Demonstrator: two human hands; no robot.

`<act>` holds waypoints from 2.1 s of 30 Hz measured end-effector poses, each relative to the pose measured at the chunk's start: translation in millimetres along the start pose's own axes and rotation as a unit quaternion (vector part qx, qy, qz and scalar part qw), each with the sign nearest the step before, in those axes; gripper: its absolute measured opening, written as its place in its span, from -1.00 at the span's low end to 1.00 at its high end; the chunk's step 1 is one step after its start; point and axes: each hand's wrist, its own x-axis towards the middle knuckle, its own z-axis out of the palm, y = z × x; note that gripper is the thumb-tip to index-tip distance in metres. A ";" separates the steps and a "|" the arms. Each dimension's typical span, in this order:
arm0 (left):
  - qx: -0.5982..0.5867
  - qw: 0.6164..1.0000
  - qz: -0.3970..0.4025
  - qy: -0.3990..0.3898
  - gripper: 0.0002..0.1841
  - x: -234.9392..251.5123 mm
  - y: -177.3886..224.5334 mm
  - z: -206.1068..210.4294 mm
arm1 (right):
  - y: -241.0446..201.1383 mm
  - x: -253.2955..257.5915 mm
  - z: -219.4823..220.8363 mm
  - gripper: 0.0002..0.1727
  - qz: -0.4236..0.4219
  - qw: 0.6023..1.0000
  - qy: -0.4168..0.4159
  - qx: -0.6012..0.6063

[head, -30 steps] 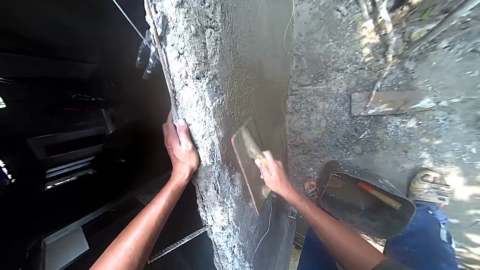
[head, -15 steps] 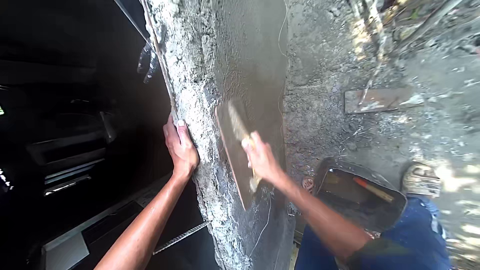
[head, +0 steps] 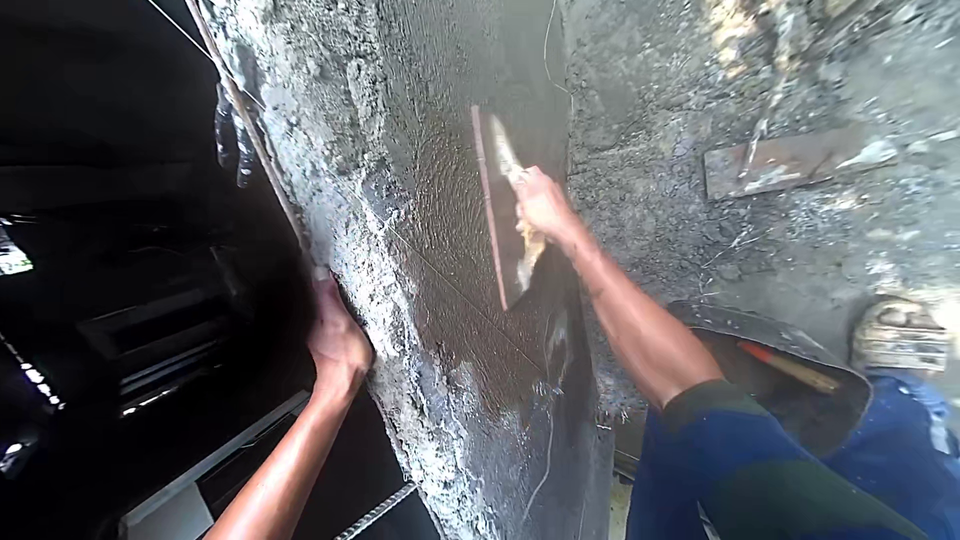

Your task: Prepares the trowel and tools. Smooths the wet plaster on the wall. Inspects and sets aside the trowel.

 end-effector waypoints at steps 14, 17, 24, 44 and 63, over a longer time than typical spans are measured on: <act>-0.042 0.997 0.062 0.017 -0.46 10.3 -5.4 1.3 | 173.1 21.7 -12.6 -0.33 0.158 0.986 -0.010 0.041; -0.049 0.997 0.051 0.018 -0.51 8.3 -7.1 2.4 | 96.7 53.5 -14.8 -0.36 0.078 0.996 -0.002 0.034; -0.035 0.998 0.052 0.003 -0.34 11.0 -12.5 0.7 | -22.5 -174.6 36.0 -0.50 -0.124 0.989 -0.067 -0.035; -0.021 0.999 0.047 0.006 -0.33 10.5 -12.9 0.6 | -33.2 -176.9 38.3 -0.51 -0.124 0.990 -0.040 -0.044; -0.004 0.999 0.040 0.006 -0.35 10.6 -14.3 -0.2 | -74.6 -157.3 31.2 -0.54 -0.137 0.989 -0.028 -0.044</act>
